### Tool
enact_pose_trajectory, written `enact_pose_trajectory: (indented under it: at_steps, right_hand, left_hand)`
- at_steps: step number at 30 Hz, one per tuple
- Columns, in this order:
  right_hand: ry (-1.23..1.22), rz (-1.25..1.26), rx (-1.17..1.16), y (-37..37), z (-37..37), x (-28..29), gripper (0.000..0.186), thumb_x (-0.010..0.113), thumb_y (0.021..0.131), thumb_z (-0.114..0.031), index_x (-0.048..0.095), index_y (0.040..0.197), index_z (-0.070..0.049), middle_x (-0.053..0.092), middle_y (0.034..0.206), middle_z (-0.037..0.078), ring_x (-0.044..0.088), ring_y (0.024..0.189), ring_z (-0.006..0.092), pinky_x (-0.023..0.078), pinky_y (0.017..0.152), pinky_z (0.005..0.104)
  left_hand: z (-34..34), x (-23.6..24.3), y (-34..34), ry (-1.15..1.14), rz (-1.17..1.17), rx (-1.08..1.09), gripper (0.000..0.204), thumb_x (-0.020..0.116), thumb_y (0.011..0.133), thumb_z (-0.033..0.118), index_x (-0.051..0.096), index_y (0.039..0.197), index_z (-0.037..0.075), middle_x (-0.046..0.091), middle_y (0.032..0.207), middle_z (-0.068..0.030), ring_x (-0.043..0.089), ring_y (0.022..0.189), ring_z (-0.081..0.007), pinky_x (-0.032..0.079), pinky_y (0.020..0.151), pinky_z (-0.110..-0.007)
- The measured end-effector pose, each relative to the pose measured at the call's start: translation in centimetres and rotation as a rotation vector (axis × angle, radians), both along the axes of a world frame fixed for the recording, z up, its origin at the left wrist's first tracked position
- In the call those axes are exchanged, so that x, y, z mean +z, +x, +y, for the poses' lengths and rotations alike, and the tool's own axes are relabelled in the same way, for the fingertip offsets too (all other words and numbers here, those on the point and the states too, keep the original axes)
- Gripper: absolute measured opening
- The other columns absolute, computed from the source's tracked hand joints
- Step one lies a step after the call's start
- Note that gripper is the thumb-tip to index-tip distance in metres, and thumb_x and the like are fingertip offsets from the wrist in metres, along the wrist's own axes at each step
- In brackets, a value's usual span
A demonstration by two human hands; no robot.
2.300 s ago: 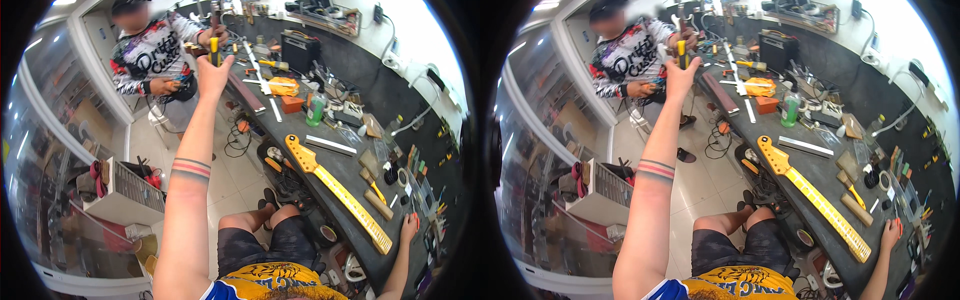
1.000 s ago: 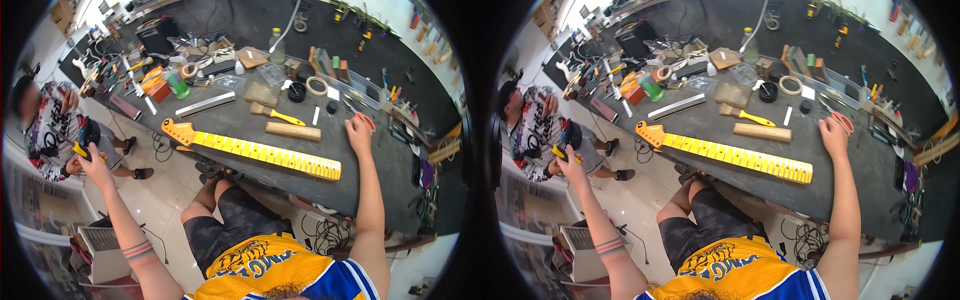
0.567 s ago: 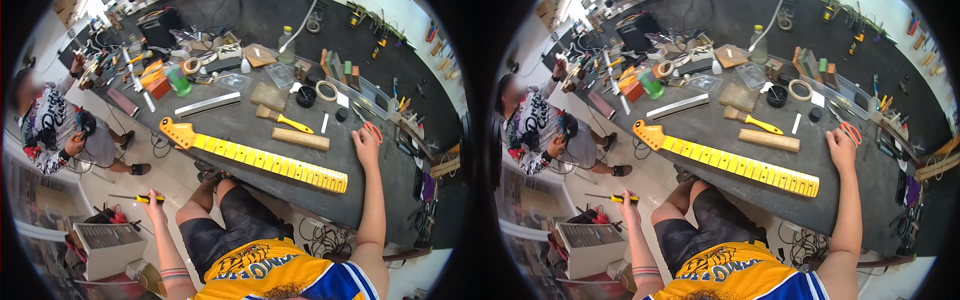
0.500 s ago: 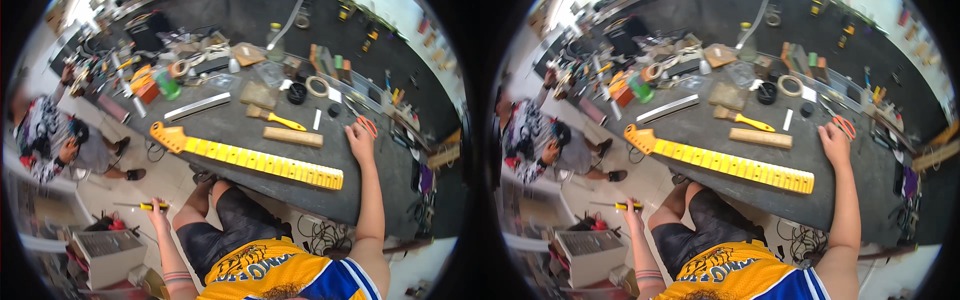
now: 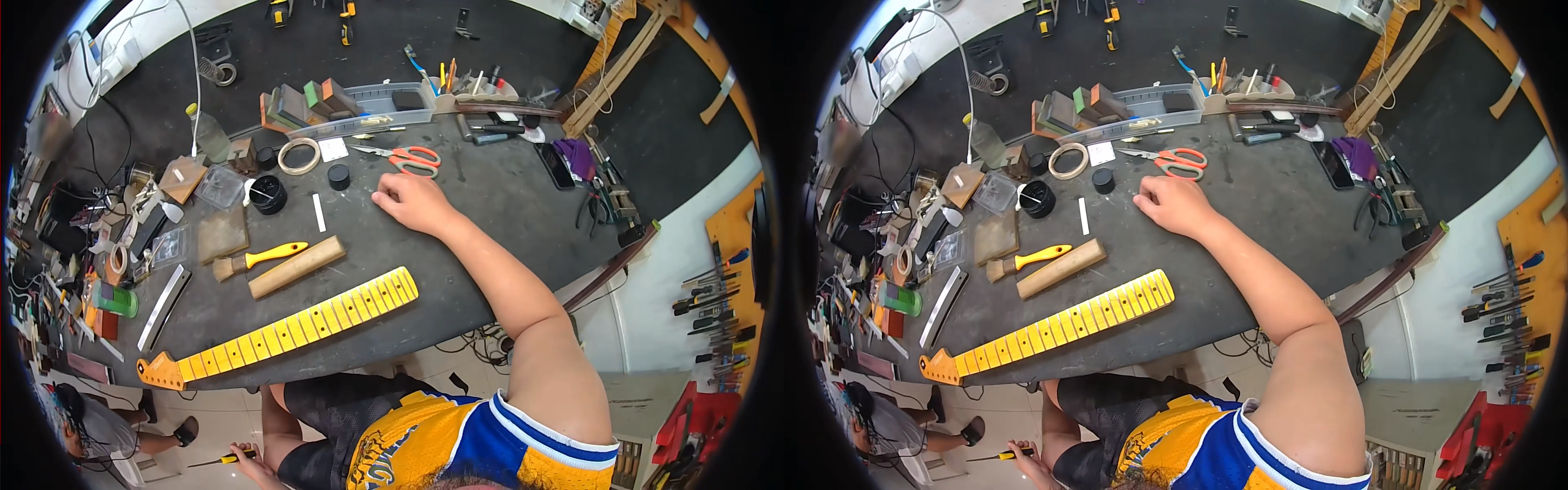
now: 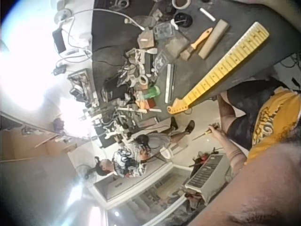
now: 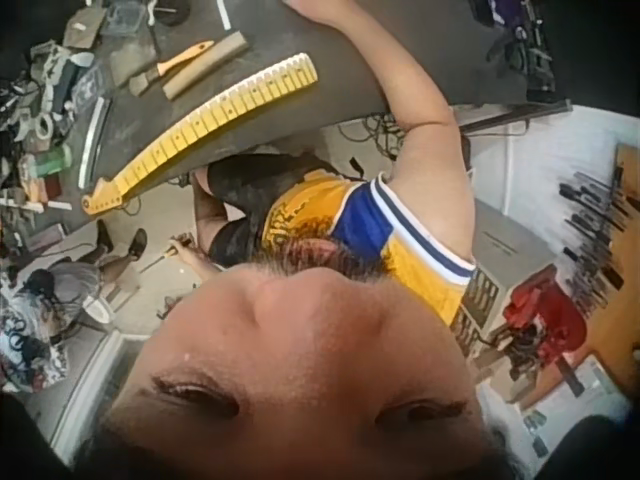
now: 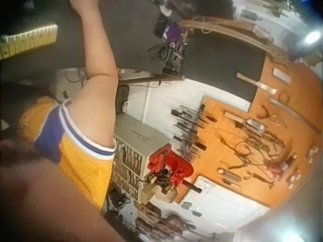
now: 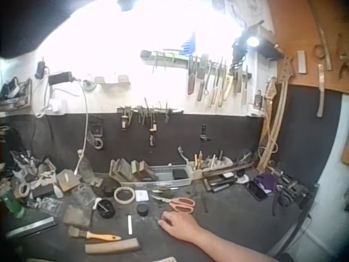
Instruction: Cleaning and repairing the frets of a guitar neck using glue and a file.
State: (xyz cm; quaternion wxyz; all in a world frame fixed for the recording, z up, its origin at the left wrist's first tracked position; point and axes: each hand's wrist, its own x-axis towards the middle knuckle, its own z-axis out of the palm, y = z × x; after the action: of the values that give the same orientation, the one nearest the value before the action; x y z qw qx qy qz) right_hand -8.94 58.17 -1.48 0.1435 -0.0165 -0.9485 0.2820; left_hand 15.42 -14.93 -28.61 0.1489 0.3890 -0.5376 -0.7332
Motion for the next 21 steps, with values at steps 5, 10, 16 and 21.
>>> enact_pose_trajectory:
  at_steps: [5, 10, 16, 21]
  right_hand:
    - [0.004, 0.019, 0.033, -1.1, -1.3, 0.6, 0.030, 0.074, 0.105, -0.037, 0.075, 0.096, -0.008, 0.078, 0.088, 0.010, 0.077, 0.086, 0.0345, 0.058, 0.079, 0.0496]
    - [0.031, 0.005, 0.010, -0.4, 0.1, -0.5, 0.031, 0.075, 0.104, -0.038, 0.075, 0.097, -0.009, 0.079, 0.088, 0.009, 0.077, 0.087, 0.0349, 0.058, 0.079, 0.0504]
    - [0.007, -0.043, -0.044, -0.1, 0.0, 0.3, 0.031, 0.073, 0.104, -0.040, 0.076, 0.098, -0.010, 0.079, 0.087, 0.008, 0.077, 0.088, 0.0338, 0.058, 0.081, 0.0501]
    - [0.005, -0.028, -0.032, -0.7, -0.6, 0.2, 0.031, 0.073, 0.105, -0.040, 0.076, 0.099, -0.010, 0.079, 0.088, 0.008, 0.077, 0.089, 0.0342, 0.058, 0.082, 0.0502]
  left_hand:
    - [-2.9, -0.4, 0.9, -0.093, -0.021, 0.055, 0.037, 0.077, 0.112, 0.043, 0.064, 0.130, 0.013, 0.059, 0.096, 0.0016, 0.058, 0.088, -0.0121, 0.053, 0.084, -0.033]
    - [-1.7, -0.5, 1.7, -0.116, -0.094, 0.125, 0.043, 0.067, 0.117, 0.044, 0.067, 0.101, 0.004, 0.067, 0.092, -0.0103, 0.061, 0.084, -0.0275, 0.059, 0.087, -0.047]
    - [-1.8, -0.9, 1.5, 0.017, -0.068, 0.190, 0.048, 0.069, 0.116, 0.046, 0.065, 0.102, 0.000, 0.067, 0.099, -0.0138, 0.062, 0.093, -0.0275, 0.057, 0.094, -0.047]
    - [-3.0, -2.1, 2.5, 0.052, -0.031, 0.196, 0.048, 0.069, 0.115, 0.048, 0.066, 0.102, 0.001, 0.067, 0.099, -0.0128, 0.062, 0.095, -0.0276, 0.058, 0.094, -0.048]
